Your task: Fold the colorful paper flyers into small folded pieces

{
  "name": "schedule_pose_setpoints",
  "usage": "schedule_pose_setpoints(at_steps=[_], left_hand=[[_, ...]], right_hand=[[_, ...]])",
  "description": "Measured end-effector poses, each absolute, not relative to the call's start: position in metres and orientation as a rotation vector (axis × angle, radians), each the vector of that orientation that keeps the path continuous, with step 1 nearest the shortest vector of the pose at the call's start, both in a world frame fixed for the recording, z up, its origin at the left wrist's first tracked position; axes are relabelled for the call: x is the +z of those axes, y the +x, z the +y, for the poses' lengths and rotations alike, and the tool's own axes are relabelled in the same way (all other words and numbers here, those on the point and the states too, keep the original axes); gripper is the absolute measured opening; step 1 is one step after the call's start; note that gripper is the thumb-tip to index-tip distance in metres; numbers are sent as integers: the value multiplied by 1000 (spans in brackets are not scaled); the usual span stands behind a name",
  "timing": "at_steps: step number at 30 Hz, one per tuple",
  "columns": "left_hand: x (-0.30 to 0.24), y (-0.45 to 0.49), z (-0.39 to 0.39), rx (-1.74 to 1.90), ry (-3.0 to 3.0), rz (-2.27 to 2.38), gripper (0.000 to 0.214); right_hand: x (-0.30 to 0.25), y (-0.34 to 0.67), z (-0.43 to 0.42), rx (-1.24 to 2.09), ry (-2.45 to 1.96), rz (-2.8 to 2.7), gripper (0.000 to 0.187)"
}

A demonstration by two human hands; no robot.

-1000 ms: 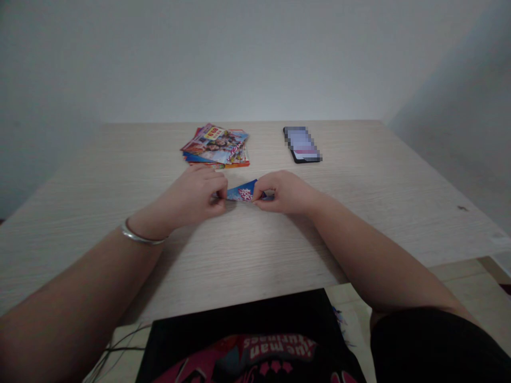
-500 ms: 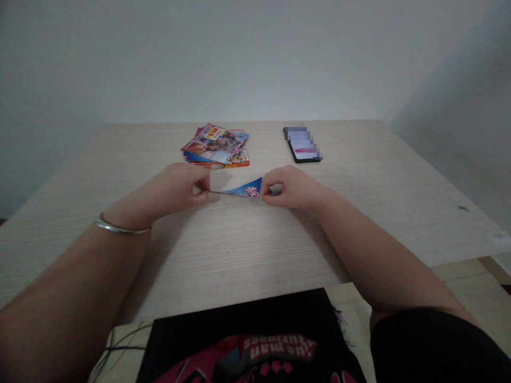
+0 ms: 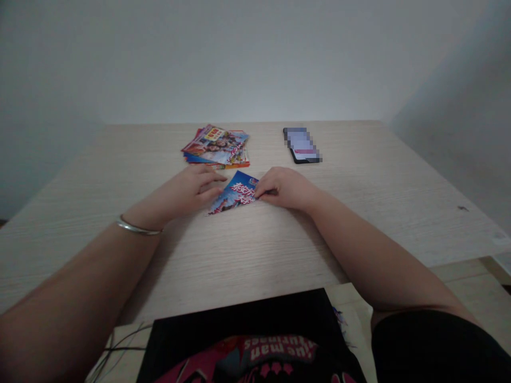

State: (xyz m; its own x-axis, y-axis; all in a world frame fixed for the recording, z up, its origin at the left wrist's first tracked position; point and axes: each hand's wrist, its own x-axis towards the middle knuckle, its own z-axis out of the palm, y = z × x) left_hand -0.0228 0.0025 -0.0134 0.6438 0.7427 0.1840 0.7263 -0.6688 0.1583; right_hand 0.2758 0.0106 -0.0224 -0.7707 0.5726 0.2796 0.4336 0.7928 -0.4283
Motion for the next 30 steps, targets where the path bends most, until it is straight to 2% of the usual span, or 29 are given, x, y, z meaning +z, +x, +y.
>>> schedule_pose_setpoints(at_steps=[5,12,19,26,30], left_hand=[[-22,-23,3,260,2810,1282,56],[-25,-23,3,103,2819,1322,62],[-15,-26,4,11,2777,1354,69],[-9,-29,5,-104,2745,1383,80],[-7,-28,5,-125,2779,1388,79]], right_hand=[[-25,273,12,453,-826,-2598,21],[-18,278,15,403,-1107,-2548,9],[-7,292,19,745,-1727,-2300,12],[-8,309,27,861,-1745,-2248,4],[-6,309,26,837,-1711,-2214,9]])
